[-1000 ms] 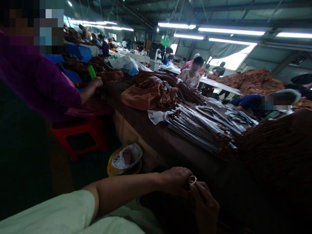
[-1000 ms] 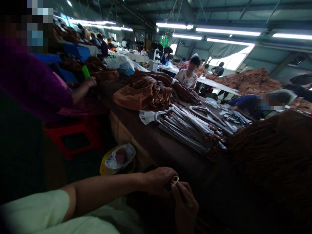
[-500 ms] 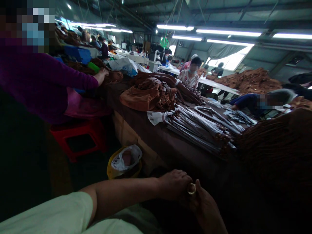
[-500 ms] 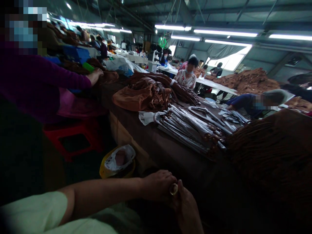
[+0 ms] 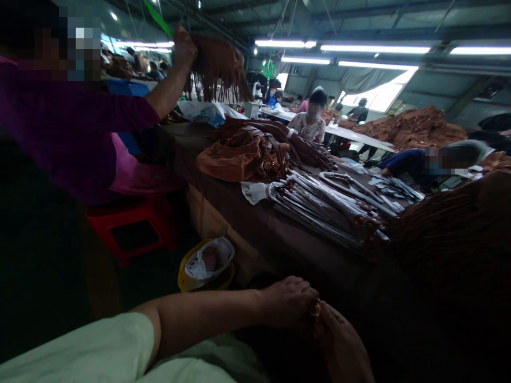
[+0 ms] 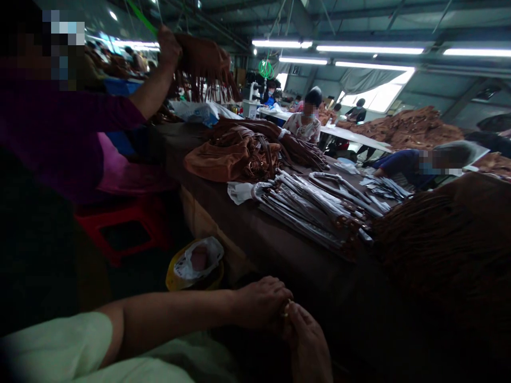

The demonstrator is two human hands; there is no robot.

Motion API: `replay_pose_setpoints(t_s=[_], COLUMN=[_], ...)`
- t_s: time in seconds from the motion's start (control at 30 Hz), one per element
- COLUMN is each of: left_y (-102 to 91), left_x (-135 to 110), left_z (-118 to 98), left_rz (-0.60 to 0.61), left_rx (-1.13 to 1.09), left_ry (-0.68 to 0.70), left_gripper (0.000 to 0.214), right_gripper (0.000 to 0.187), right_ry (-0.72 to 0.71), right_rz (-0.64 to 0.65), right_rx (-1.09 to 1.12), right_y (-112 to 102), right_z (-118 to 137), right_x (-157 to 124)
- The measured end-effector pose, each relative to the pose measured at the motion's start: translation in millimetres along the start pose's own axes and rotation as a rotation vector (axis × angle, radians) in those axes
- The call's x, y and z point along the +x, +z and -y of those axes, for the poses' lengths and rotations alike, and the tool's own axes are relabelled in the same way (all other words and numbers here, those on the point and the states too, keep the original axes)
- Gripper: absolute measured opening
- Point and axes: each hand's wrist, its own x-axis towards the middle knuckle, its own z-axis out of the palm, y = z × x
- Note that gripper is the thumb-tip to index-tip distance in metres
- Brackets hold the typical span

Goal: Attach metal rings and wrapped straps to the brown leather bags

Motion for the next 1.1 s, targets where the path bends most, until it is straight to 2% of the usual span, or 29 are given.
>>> replay_pose_setpoints(t_s=[0.07,0.17,0.33,0.5,0.63,0.83,1.0,1.1], left_y=[0.5,-1.9,-4.7,-0.5,0.8,1.1,-0.6,-2.4], left_x=[-1,0,1,2,2,2,1,1], left_z=[0,0,1,2,2,7,7,8], left_rz=[0.014,0.037,0.046,0.01,-0.005,-0.027,-0.021,-0.083], left_rx=[0.003,-0.021,-0.039,-0.035,-0.064,-0.088,-0.145,-0.267], left_ry=[0.002,-0.025,-0.018,0.016,0.019,0.001,-0.07,-0.051], left_gripper=[0.047,0.046,0.047,0.048,0.048,0.056,0.058,0.076], right_gripper=[0.033,0.034,0.047,0.033,0.03,0.039,0.044,0.045], right_ry=[0.072,0.033,-0.206,-0.462,-0.554,-0.458,-0.289,-0.203], right_rz=[0.043,-0.011,-0.096,-0.088,-0.13,-0.11,-0.223,-0.2], right_rx=[0.048,-0.001,-0.257,-0.584,-0.715,-0.666,-0.597,-0.528], right_y=[-3,-12,-30,-32,-26,-16,-18,-20], right_z=[3,1,-15,-20,-18,-12,-2,5], right_x=[3,6,10,10,9,4,0,0])
